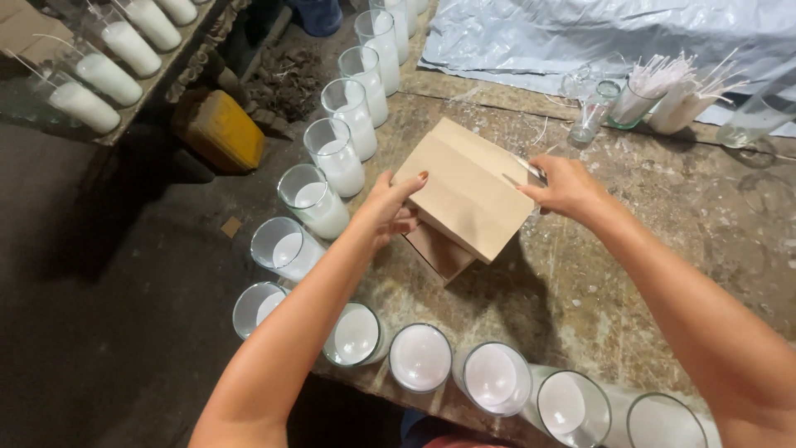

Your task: Unpacking small glass jars from cardboard divider boxes and arranging them in organized rows on a workbench.

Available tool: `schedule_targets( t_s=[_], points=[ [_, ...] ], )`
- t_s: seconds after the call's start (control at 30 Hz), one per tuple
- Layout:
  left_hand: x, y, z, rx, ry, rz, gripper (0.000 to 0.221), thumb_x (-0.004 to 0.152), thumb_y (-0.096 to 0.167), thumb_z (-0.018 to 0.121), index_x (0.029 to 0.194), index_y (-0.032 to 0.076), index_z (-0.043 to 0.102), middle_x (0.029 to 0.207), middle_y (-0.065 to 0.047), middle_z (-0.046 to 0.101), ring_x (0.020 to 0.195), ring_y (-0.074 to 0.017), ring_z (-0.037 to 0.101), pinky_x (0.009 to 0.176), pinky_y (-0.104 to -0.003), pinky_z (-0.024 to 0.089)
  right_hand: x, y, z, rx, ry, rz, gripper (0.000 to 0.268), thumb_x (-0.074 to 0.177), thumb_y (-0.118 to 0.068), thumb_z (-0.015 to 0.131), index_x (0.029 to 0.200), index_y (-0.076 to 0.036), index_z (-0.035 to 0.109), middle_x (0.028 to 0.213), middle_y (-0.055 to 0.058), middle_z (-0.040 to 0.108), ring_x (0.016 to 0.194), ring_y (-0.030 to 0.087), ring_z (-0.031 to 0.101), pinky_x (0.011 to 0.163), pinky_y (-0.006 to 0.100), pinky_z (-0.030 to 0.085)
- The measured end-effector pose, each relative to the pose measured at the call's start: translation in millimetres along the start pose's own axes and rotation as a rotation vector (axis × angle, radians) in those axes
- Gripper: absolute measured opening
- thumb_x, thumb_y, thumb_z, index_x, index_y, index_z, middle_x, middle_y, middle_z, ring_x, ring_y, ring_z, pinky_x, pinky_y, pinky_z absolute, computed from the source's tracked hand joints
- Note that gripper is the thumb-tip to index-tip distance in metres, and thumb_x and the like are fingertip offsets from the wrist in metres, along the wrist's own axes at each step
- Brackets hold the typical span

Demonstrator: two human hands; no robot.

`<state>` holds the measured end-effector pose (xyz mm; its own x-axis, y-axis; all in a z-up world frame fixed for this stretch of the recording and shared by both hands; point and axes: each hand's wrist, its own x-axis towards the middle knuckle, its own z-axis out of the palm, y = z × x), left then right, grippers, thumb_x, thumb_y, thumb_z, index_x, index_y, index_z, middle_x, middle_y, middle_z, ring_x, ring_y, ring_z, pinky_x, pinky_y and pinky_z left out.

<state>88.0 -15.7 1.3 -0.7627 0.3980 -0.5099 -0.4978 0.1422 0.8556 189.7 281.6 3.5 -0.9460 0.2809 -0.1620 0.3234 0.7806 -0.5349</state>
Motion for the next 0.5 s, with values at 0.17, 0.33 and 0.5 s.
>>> schedule_targets(
  t_s=[0.17,0.33,0.5],
  points=[
    [-7,37,30,0.465,0.118,0.2,0.117,0.079,0.055,0.08,0.164,0.006,0.017,0.161,-0.04,0.018,0.131,-0.0614,0.047,0.098,-0.066,0.049,-24,-3,-1,-0.102,-0.023,0.001,0.053,0.082,-0.038,0.074,0.13,-0.016,0.068,0.078,0.016,0.078,0.086,0.037,0.076,0.079,0.048,0.057],
    [-43,29,96,1.35,0.152,0.712,0.109,0.078,0.075,0.072,0.16,0.012,0.039,0.163,-0.034,0.029,0.149,-0.0593,0.023,0.116,-0.074,0.019,-18,20,17,-0.161,0.044,-0.044,0.051,0.084,-0.041,0.073,0.131,-0.022,0.065,0.1,0.017,0.076,0.099,0.04,0.073,0.082,0.053,0.057],
    [-15,13,110,1.619,-0.016,0.846,0.113,0.07,0.086,0.061,0.154,0.013,0.043,0.152,-0.019,0.05,0.152,-0.0501,0.021,0.117,-0.073,0.016,-33,-12,4,-0.538,-0.016,-0.09,0.043,0.092,-0.038,0.059,0.129,-0.024,0.044,0.101,0.014,0.072,0.094,0.042,0.076,0.086,0.055,0.059]
  ],
)
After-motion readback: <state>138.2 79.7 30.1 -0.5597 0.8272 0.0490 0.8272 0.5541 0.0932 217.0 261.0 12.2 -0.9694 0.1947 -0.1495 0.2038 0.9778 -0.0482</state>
